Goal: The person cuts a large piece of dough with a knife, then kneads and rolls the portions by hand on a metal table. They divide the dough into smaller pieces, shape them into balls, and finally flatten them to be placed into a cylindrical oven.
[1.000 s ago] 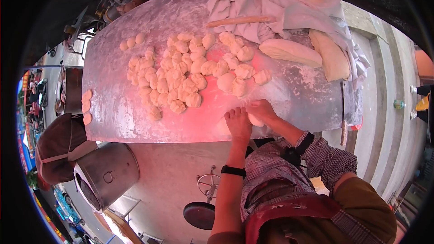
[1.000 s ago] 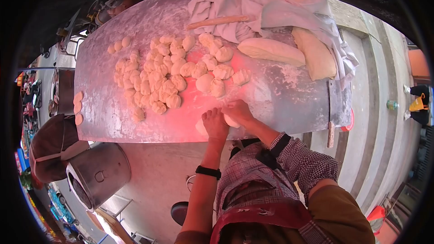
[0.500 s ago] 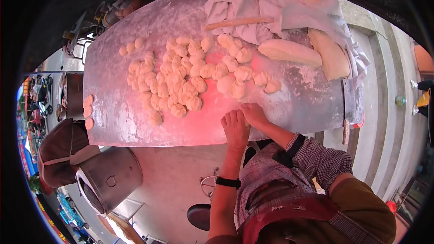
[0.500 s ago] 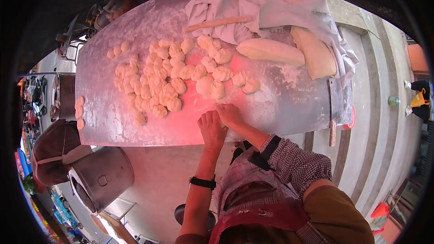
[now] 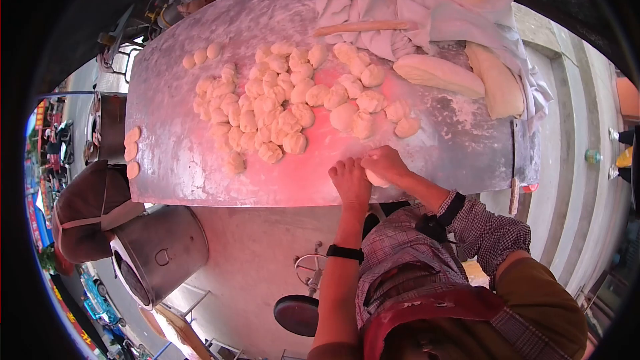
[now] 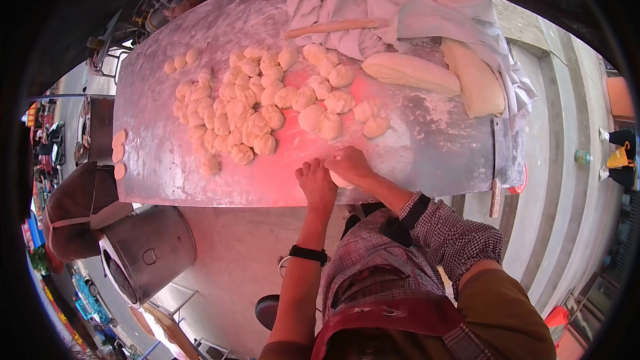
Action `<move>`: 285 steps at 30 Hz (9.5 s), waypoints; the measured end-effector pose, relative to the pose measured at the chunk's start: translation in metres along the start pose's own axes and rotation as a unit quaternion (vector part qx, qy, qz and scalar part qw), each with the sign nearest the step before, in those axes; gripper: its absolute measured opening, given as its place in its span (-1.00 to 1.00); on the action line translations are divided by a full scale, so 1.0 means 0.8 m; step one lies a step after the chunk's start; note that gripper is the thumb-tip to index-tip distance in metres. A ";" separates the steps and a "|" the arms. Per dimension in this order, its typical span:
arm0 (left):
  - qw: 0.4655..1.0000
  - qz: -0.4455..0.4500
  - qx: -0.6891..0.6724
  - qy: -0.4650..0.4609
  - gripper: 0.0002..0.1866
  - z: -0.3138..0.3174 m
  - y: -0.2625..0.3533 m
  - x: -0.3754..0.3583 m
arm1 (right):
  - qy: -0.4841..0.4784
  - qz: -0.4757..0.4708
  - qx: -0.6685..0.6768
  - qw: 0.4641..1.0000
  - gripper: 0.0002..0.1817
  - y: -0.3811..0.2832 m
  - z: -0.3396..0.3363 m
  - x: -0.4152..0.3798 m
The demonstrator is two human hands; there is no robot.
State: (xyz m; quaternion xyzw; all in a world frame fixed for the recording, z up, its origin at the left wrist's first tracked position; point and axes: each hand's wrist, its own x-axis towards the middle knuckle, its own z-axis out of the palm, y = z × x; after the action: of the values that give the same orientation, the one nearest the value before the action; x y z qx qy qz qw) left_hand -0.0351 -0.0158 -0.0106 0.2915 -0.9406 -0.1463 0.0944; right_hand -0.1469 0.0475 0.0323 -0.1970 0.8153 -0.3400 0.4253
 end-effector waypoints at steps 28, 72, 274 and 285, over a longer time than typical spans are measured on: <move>0.994 -0.053 0.078 -0.056 -0.72 -0.029 0.022 -0.013 | 0.129 -0.076 0.022 0.988 -0.73 0.031 0.053 0.007; 0.978 -0.143 0.052 -0.143 -0.89 -0.049 -0.026 -0.051 | 0.005 0.020 0.147 0.989 -0.78 0.027 0.094 -0.011; 0.974 -0.019 -0.024 -0.223 -0.62 0.055 0.238 0.187 | 0.225 -0.137 -0.280 0.923 -0.83 0.113 -0.244 0.036; 0.992 0.111 -0.007 0.055 -0.63 0.087 0.215 0.102 | 0.419 -0.225 -0.255 0.842 -0.76 0.145 -0.189 -0.002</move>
State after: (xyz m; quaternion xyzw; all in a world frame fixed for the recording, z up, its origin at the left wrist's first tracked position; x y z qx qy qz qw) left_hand -0.2093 0.0877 -0.0113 0.1921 -0.9595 -0.1248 0.1639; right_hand -0.2748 0.1870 0.0114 -0.3150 0.9069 -0.2569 -0.1107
